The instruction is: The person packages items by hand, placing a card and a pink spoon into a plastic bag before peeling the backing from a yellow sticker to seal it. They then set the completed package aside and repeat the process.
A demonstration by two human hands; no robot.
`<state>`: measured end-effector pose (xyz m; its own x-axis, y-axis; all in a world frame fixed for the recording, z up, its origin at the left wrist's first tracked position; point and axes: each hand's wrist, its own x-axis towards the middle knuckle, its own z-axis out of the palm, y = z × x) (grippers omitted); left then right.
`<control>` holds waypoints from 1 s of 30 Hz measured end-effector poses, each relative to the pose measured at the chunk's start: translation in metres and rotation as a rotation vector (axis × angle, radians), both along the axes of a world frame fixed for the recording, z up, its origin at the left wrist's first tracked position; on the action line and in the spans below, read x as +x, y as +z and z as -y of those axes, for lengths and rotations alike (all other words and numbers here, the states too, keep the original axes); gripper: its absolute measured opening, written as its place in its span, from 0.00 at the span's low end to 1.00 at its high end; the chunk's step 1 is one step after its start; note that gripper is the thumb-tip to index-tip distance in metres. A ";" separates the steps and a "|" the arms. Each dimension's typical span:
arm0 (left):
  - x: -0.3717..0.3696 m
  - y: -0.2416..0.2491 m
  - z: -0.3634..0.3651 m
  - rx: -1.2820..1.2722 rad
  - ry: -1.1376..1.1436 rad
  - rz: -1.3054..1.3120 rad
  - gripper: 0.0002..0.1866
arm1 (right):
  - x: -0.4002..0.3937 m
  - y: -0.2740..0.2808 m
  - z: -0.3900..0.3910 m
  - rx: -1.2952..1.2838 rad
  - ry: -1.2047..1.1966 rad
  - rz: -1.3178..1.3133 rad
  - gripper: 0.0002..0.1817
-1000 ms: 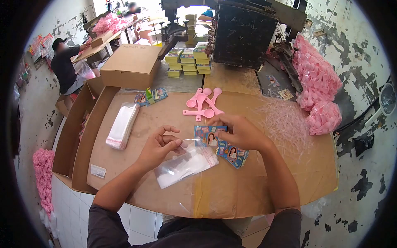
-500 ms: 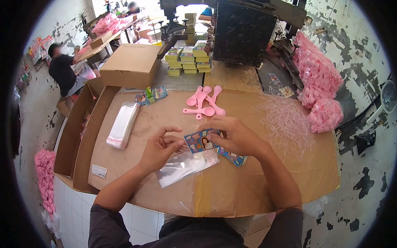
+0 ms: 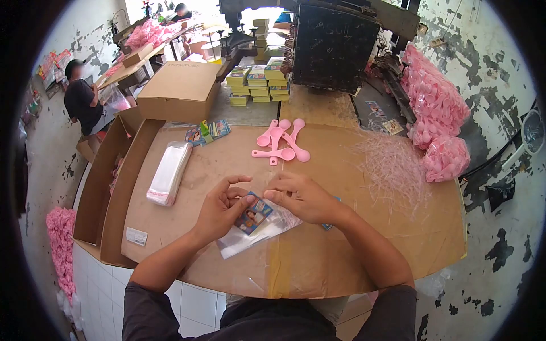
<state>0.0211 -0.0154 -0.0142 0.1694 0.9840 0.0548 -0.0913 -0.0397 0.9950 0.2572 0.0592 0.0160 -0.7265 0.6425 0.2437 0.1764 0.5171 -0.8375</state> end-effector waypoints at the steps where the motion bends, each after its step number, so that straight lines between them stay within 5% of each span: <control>1: 0.000 -0.001 0.000 0.000 -0.004 -0.011 0.21 | 0.000 -0.004 -0.005 -0.037 0.042 -0.011 0.16; 5: -0.003 0.004 0.000 -0.021 0.002 -0.024 0.19 | -0.005 -0.010 -0.043 0.079 -0.123 0.037 0.15; 11: -0.010 -0.001 -0.005 -0.057 -0.007 0.032 0.18 | -0.025 -0.039 -0.084 0.671 -0.277 0.313 0.14; 17: -0.011 0.000 -0.004 -0.057 -0.025 0.082 0.17 | -0.020 -0.038 -0.075 0.492 -0.271 0.312 0.16; 20: -0.010 -0.001 -0.004 -0.049 -0.013 0.115 0.17 | -0.017 -0.002 -0.048 0.048 -0.198 0.228 0.23; 23: -0.008 0.001 -0.003 -0.057 0.000 0.078 0.17 | -0.012 0.017 -0.033 -0.268 -0.156 -0.164 0.31; 30: 0.001 -0.008 -0.003 -0.100 -0.044 0.112 0.17 | -0.023 0.022 0.001 -0.286 -0.209 -0.358 0.35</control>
<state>0.0216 -0.0126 -0.0220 0.2105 0.9773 -0.0224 -0.2011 0.0657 0.9774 0.2338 0.0577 0.0383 -0.4784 0.8426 0.2473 -0.0727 0.2426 -0.9674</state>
